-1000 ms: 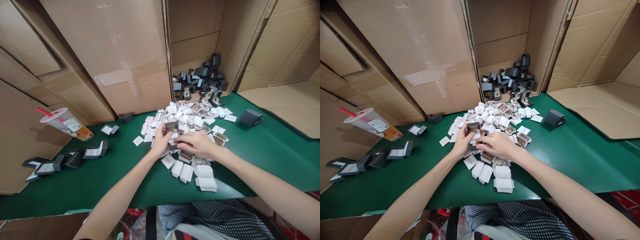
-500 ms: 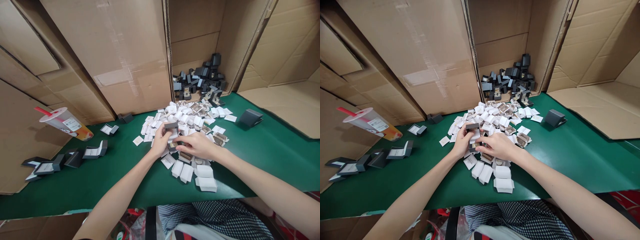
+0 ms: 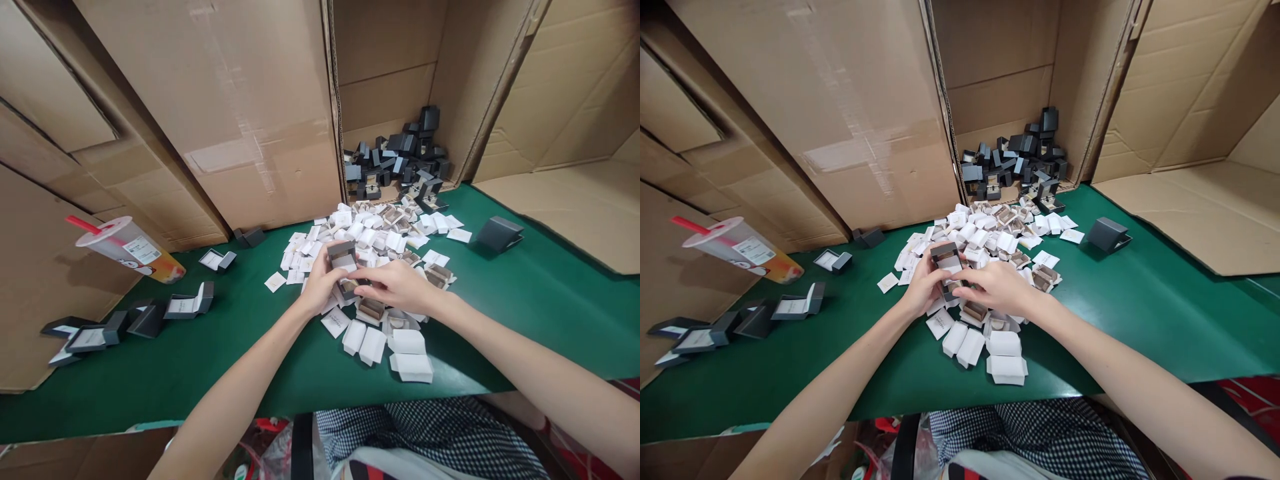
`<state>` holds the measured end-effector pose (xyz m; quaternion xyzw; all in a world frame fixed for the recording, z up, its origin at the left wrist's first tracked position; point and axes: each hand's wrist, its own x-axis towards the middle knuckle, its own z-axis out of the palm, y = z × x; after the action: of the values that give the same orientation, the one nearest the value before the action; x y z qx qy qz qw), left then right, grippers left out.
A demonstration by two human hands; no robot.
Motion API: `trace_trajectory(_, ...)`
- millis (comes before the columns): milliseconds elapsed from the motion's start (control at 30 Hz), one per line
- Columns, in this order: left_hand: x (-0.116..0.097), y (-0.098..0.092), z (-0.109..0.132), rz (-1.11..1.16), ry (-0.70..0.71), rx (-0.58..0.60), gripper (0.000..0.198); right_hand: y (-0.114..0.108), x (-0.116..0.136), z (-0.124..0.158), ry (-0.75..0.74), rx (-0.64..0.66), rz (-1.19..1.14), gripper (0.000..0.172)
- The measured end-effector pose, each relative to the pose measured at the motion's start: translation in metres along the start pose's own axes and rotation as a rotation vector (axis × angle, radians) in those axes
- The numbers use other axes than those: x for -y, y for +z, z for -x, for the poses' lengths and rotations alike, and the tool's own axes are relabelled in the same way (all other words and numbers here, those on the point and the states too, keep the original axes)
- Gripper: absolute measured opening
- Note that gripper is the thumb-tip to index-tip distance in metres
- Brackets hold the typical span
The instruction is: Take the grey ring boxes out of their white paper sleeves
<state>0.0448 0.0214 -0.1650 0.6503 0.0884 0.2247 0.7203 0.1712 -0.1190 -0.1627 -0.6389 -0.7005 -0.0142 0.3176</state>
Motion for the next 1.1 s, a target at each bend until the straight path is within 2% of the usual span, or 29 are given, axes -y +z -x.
trace_trajectory(100, -0.002, 0.000, 0.000, 0.026, -0.014, -0.011, 0.058, -0.010, -0.002, 0.000, 0.055, -0.122, -0.105, 0.035)
trace_trajectory(267, -0.003, 0.002, -0.002, 0.103, -0.075, -0.055, 0.056, -0.029, -0.011, 0.001, 0.181, -0.361, -0.110, 0.038)
trace_trajectory(333, -0.004, 0.003, -0.002, 0.112, -0.073, -0.083, 0.057, -0.035, -0.015, 0.001, 0.243, -0.413, -0.085, 0.039)
trace_trajectory(433, -0.004, 0.001, -0.003, 0.126, -0.073, -0.107, 0.060, -0.039, -0.025, 0.002, 0.324, -0.424, -0.032, 0.037)
trace_trajectory(600, -0.005, -0.001, -0.004, 0.153, -0.048, -0.100, 0.064, -0.039, -0.043, 0.005, 0.379, -0.333, 0.137, 0.026)
trace_trajectory(767, -0.007, 0.000, -0.004, 0.156, -0.032, -0.111, 0.062, -0.041, -0.055, 0.008, 0.436, -0.182, 0.228, 0.025)
trace_trajectory(900, -0.010, 0.001, -0.003, 0.180, -0.070, -0.131, 0.059, -0.048, -0.061, 0.012, 0.496, -0.043, 0.220, 0.033)
trace_trajectory(1000, -0.010, 0.000, -0.002, 0.213, -0.084, -0.142, 0.053, -0.055, -0.066, 0.017, 0.474, 0.117, 0.166, 0.043)
trace_trajectory(1100, -0.009, -0.002, -0.003, 0.239, -0.083, -0.142, 0.050, -0.059, -0.072, 0.020, 0.448, 0.247, 0.116, 0.043)
